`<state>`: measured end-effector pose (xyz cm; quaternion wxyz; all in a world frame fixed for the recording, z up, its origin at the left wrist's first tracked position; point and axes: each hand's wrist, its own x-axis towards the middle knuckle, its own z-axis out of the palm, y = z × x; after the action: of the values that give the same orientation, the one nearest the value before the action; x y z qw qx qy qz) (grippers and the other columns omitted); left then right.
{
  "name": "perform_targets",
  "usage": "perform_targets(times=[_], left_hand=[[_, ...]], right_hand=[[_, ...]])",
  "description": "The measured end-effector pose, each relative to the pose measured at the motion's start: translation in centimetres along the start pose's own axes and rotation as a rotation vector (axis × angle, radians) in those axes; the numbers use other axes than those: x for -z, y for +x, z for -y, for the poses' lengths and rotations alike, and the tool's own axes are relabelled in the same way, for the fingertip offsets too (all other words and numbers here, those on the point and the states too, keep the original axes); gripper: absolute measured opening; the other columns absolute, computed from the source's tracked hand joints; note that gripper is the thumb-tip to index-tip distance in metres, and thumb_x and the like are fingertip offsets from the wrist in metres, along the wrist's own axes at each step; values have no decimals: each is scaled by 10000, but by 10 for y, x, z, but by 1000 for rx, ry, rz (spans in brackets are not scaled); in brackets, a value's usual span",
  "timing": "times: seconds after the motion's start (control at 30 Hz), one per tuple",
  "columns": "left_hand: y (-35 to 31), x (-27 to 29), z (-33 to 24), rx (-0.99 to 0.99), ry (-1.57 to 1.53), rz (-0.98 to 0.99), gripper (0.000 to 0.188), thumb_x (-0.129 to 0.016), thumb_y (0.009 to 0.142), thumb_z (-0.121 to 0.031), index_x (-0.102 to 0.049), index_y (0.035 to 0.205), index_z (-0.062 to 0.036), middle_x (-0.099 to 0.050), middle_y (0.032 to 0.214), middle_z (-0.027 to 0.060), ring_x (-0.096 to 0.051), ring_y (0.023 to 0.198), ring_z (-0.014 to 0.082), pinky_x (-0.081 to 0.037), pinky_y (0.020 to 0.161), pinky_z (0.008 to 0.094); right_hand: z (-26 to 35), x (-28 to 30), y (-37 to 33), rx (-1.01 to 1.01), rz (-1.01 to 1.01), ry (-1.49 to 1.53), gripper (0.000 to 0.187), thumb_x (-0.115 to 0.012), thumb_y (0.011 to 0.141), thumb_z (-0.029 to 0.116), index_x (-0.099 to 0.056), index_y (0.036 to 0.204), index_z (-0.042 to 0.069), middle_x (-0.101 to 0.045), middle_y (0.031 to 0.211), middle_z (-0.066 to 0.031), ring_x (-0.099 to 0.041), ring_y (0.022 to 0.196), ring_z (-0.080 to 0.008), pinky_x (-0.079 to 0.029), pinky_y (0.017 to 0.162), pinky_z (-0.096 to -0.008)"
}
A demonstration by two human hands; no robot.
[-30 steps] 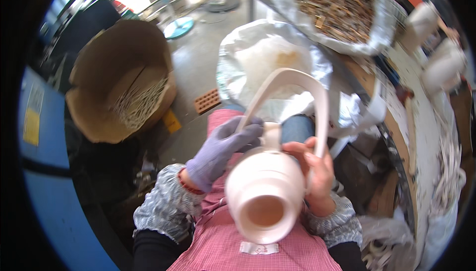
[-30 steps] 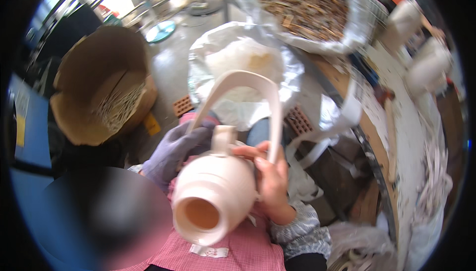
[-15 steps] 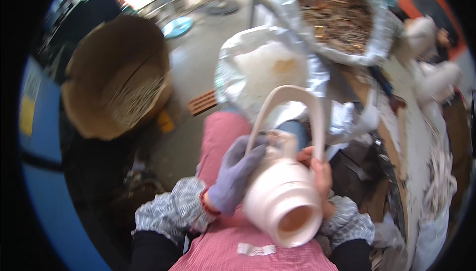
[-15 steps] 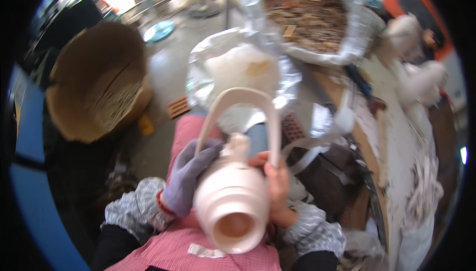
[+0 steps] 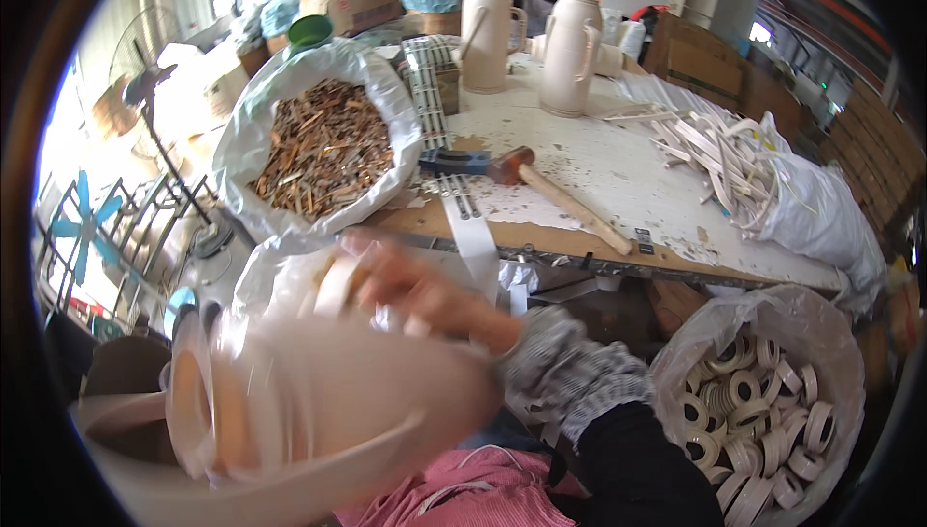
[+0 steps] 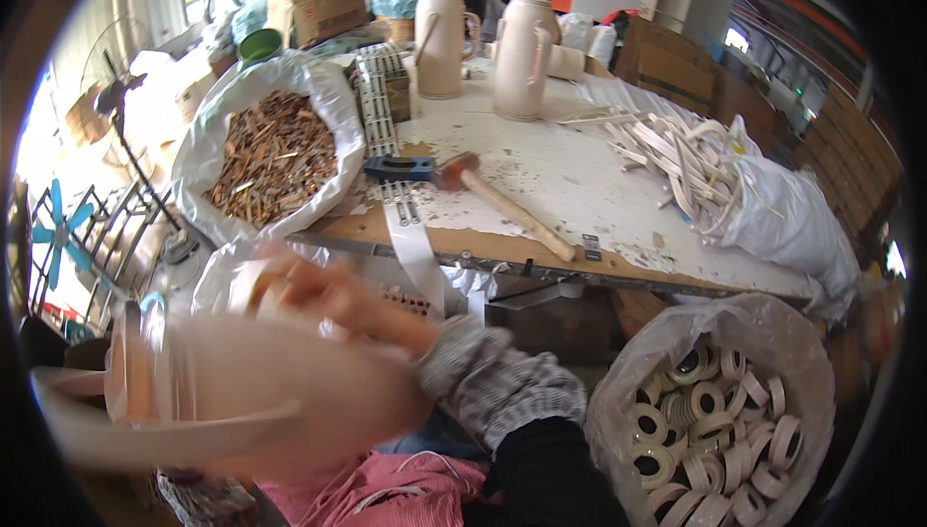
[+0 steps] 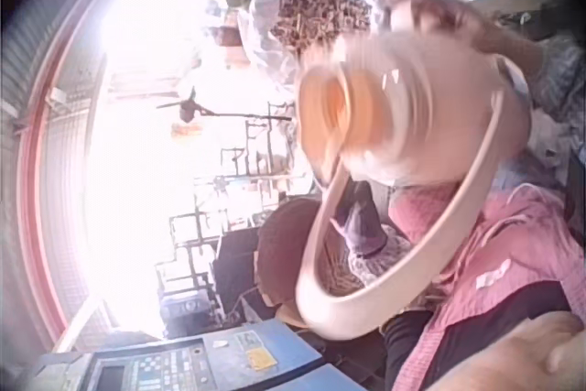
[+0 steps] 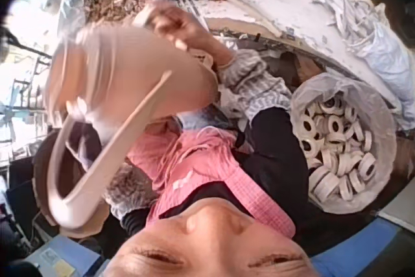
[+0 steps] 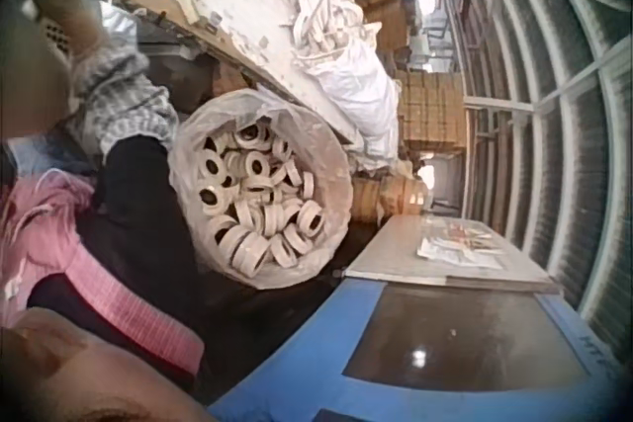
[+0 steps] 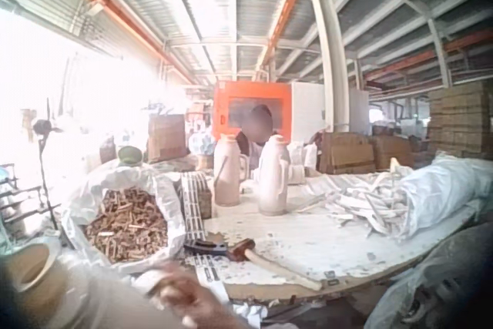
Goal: The person assembles a white thermos by inserting a cork stopper, attaching a handle, and securing a lid. They repeat this process for multiple units, placing finished thermoses on a nearby table.
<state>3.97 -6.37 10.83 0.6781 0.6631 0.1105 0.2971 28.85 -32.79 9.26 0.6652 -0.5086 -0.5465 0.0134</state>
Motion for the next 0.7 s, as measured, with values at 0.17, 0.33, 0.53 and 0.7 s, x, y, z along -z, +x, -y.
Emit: perform_targets(times=[0.17,0.33,0.53,0.7], left_hand=[[21,-19,17,-149,118,555,252,-659,744,-29,-708,989,-63,-322,1529,235,-340,1403,347,-265,1104,410],[0,-37,7,160,297,654,421,-637,895,-149,-593,1305,-63,-387,1502,165,-563,1174,222,-449,927,341],[19,-170,9,389,402,1042,592,-603,907,-86,-383,1449,5,-425,1464,189,-370,1377,287,-263,1132,397],[25,-199,38,140,75,1278,861,-588,912,-23,-26,1555,-127,-371,1477,207,-527,1246,307,-475,962,394]], right_hand=[[90,193,-36,43,-887,-256,567,-622,908,85,-386,1423,85,-606,1100,-58,-586,951,-122,-499,809,-270],[110,316,-75,272,-1145,-1135,651,-605,901,112,-317,1483,68,-465,1393,-149,-475,1241,-246,-410,1015,-376],[38,401,-63,-134,-904,-1558,700,-695,805,161,-400,1436,88,-481,1334,-182,-469,1193,-366,-392,1003,-471],[144,345,-173,-34,-941,-1690,500,-735,756,115,-578,1228,72,-589,1176,-131,-508,1150,-322,-363,1001,-467]])
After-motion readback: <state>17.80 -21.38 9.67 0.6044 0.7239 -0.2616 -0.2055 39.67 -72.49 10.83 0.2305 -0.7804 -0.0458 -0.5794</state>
